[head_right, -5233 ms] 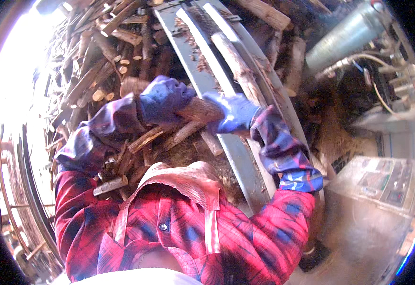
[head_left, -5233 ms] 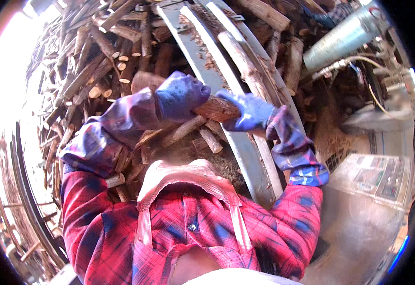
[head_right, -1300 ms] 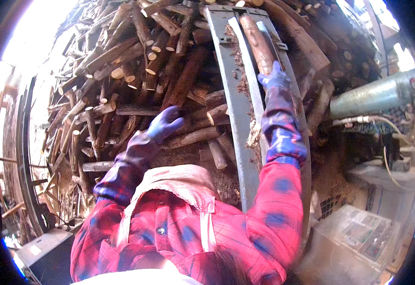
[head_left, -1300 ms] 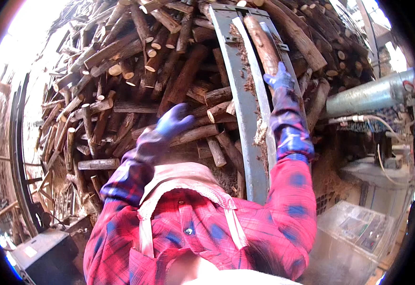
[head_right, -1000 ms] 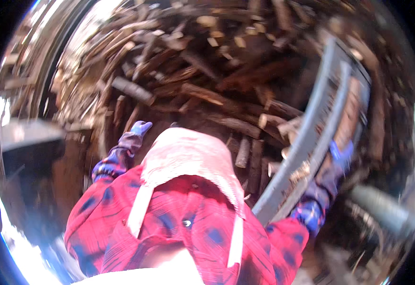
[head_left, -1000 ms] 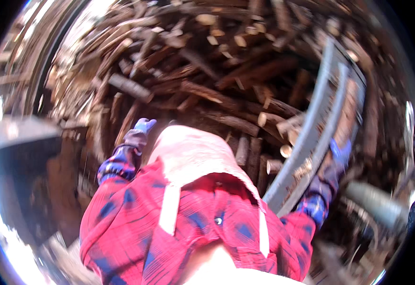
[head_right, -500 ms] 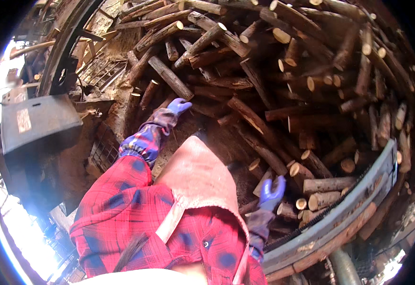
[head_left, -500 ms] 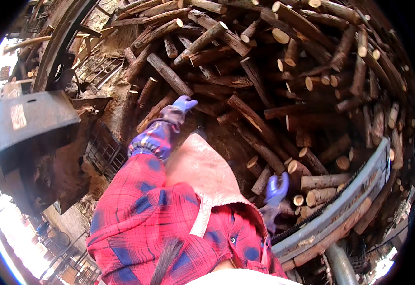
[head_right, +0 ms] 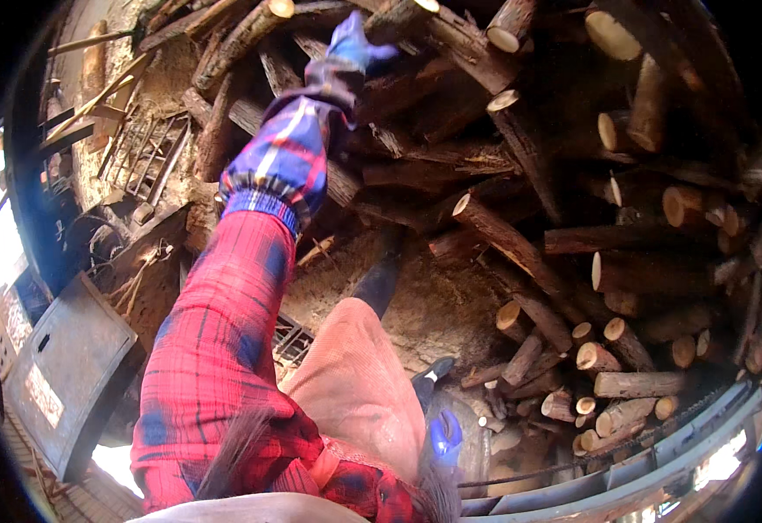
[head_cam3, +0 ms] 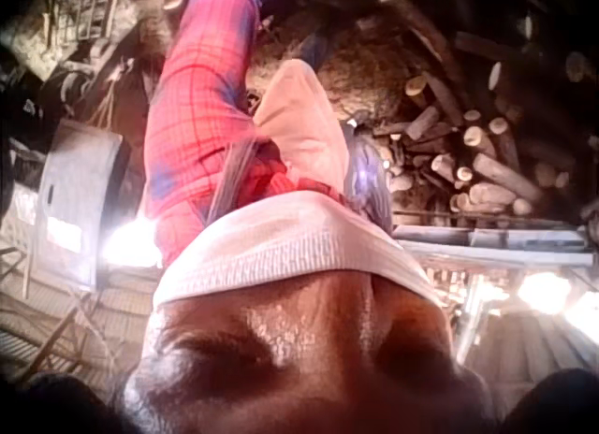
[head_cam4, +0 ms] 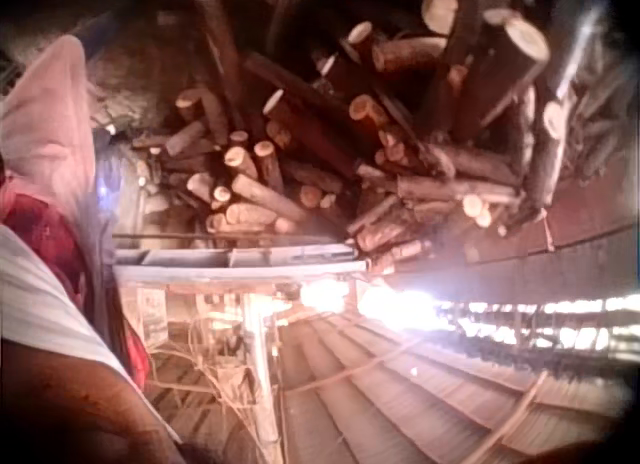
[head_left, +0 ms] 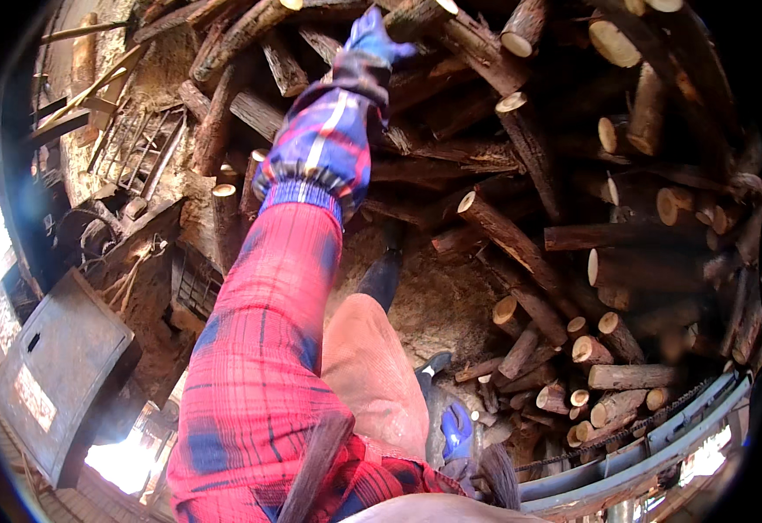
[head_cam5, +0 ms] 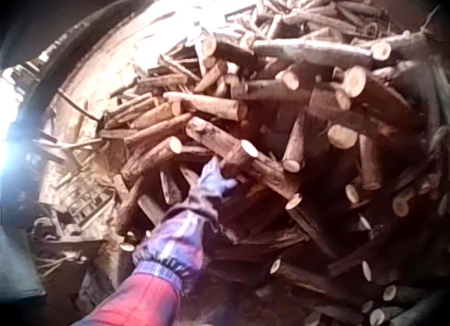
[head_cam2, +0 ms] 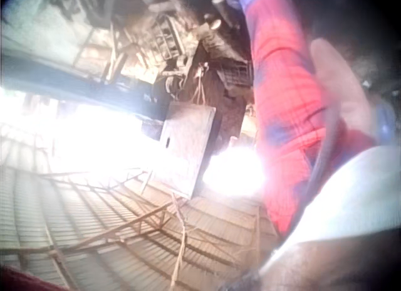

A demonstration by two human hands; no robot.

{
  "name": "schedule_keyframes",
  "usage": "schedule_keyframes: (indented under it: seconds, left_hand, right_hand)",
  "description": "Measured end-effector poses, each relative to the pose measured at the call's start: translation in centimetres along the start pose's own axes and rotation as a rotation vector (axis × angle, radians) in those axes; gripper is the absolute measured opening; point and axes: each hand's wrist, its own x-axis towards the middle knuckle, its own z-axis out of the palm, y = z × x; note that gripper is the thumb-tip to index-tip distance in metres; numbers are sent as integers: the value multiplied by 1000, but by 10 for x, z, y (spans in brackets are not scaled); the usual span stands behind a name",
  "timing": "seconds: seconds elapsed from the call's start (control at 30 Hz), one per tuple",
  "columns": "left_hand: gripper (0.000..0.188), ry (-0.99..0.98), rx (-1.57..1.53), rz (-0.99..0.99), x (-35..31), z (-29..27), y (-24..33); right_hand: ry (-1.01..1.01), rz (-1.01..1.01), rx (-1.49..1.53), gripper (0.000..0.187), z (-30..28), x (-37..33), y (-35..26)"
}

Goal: The person picks up logs from a pile and places them into a wood processing machine one by one.

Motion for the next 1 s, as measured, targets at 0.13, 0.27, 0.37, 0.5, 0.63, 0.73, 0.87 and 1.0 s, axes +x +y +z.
schedule_keyframes:
  seconds: [0.13, 0.27, 0.37, 0.5, 0.63, 0.73, 0.87, 1.0]
  left_hand:
    - [83, -121, -221, -29, 18, 5, 33]
    - [91, -273, -154, -12, 1, -35, 43]
    - [88, -276, -1176, -341, -37, -56, 45]
    - [67, -611, -886, 366, -102, -186, 89]
    - [69, -194, -331, 875, -250, -252, 185]
    - [61, -319, -207, 1050, -359, -298, 245]
    - [57, -557, -187, 1029, -458, -328, 324]
    - [56, -570, -404, 1118, -516, -338, 417]
  right_hand:
    - [4, 157, 96, 58, 13, 19, -15]
    - [9, 165, 119, 66, 21, 46, -60]
    - [27, -201, 103, 62, 18, 59, -53]
    - [-197, -128, 289, 57, 44, 77, -157]
    - [-853, 124, 1007, 57, 106, 73, -270]
    - [-1116, -63, 1093, 52, 101, 13, -285]
    - [-864, -990, 342, 44, 16, 21, -204]
    - [-794, -431, 1017, 51, -91, -71, -195]
